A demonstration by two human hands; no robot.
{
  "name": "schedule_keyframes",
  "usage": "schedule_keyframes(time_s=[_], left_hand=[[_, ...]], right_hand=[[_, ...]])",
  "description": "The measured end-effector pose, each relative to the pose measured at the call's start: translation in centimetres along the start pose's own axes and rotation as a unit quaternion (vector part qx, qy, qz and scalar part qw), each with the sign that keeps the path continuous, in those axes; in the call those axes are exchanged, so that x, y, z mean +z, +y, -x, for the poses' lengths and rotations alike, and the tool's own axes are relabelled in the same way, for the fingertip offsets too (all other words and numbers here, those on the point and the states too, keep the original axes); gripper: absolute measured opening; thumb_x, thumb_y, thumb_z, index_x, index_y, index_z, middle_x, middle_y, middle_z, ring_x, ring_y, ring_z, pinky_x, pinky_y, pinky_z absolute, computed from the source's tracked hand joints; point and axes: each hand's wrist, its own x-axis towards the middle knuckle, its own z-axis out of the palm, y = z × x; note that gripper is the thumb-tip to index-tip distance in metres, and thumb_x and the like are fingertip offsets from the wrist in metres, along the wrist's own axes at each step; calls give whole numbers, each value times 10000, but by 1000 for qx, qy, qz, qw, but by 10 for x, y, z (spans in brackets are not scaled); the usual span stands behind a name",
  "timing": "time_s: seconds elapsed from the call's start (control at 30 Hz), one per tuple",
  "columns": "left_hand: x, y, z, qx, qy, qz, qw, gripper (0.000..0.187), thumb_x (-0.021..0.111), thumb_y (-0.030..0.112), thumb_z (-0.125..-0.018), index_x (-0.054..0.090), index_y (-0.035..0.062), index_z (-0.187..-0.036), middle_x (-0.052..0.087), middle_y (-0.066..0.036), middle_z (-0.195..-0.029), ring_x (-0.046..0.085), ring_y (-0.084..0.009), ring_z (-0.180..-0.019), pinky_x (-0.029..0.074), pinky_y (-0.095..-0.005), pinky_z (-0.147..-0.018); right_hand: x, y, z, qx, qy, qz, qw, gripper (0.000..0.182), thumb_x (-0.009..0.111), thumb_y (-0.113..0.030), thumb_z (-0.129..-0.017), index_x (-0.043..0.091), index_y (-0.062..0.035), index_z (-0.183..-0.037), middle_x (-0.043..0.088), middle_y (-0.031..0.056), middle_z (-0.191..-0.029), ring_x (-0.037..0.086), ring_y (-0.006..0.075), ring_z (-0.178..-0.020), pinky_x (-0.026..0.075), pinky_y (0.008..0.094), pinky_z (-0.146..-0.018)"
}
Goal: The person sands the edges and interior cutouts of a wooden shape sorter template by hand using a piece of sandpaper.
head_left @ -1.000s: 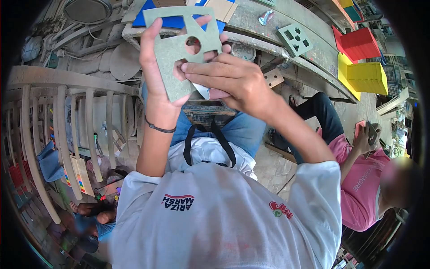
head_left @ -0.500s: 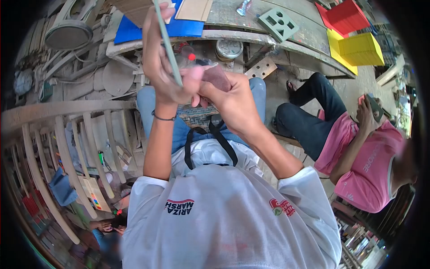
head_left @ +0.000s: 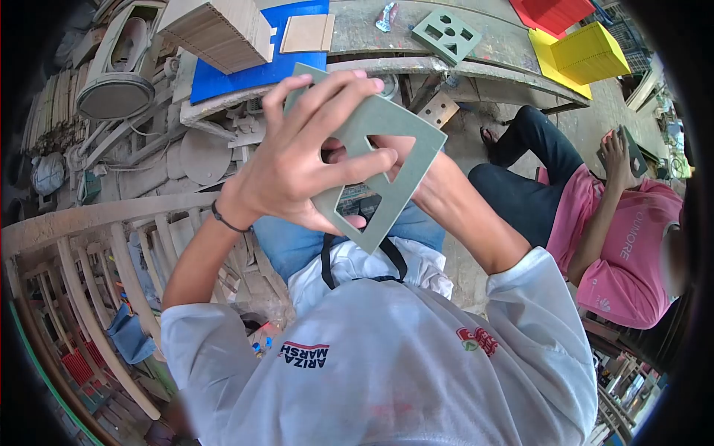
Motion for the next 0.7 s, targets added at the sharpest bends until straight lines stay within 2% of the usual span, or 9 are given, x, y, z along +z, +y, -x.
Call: schedule_keyframes(time_s=[0.13, 0.2, 0.23, 0.3, 0.33, 0.4, 0.43, 0.47, 0.7], left_hand=[[-5, -12, 2, -3, -48, 18, 999, 696, 734, 583, -657, 620, 174, -1208, 455, -235, -1392, 459, -374, -1291, 252, -498, -1037], [12, -17, 9, -202, 228, 332, 893, 829, 669, 589, -733, 477, 68, -1348, 416, -237, -1423, 419, -399, -1323, 281, -520, -1084], [10, -20, 12, -199, 225, 329, 895, 829, 669, 589, -733, 477, 68, -1348, 416, -237, -1423, 419, -399, -1323, 281, -520, -1084], [8, -16, 18, -294, 356, 586, 666, 905, 535, 621, -812, 335, -14, -1424, 381, -254, -1437, 371, -438, -1345, 281, -543, -1126], [9, -12, 19, -297, 359, 585, 663, 905, 535, 621, -812, 335, -14, -1424, 381, -254, -1437, 371, -438, -1345, 281, -543, -1126], [12, -6, 14, -338, 408, 704, 472, 878, 434, 632, -842, 333, 1, -1444, 366, -294, -1434, 366, -472, -1335, 265, -574, -1132], [12, -9, 15, -346, 408, 719, 444, 873, 420, 625, -846, 310, 28, -1472, 342, -328, -1437, 359, -492, -1330, 263, -584, -1129], [11, -9, 16, -347, 409, 719, 442, 873, 420, 625, -846, 310, 28, -1472, 342, -328, -1437, 359, -492, -1330, 263, -584, -1129], [1, -4, 18, -327, 375, 746, 442, 862, 433, 583, -852, 263, 35, -1495, 275, -357, -1471, 297, -496, -1369, 250, -589, -1131]], right_hand=[[6, -3, -3, -30, 68, 49, 996, 135, 578, -99, -917, 599, -7, -1014, 650, 107, -923, 672, 181, -677, 584, 345, -610], [12, -12, -3, -53, 49, 213, 974, 139, 632, -81, -880, 613, 5, -987, 648, 124, -934, 671, 182, -684, 565, 317, -623], [10, -14, 3, -61, 18, 256, 964, 200, 652, -41, -860, 624, 49, -1036, 654, 133, -934, 676, 184, -703, 557, 285, -643], [16, -6, 11, -140, 27, 365, 920, 201, 634, -13, -857, 626, 59, -1044, 658, 117, -923, 680, 191, -720, 550, 280, -632], [16, -4, 14, -218, 38, 472, 853, 206, 617, 14, -855, 629, 68, -1053, 662, 102, -912, 683, 197, -737, 543, 275, -621], [10, -6, 16, -277, 33, 558, 782, 259, 594, 67, -818, 662, 46, -1066, 682, 101, -1007, 698, 229, -865, 553, 291, -739], [13, -7, 18, -341, 3, 643, 685, 294, 601, 71, -783, 676, 21, -1064, 675, 99, -1075, 692, 241, -914, 549, 304, -771], [15, -9, 18, -400, -30, 715, 573, 332, 608, 75, -749, 689, -3, -1061, 668, 97, -1144, 685, 252, -963, 545, 316, -804], [34, -39, 27, -356, -82, 788, 496, 319, 714, -25, -726, 678, -37, -1043, 680, 99, -1044, 661, 333, -881, 548, 397, -711]])
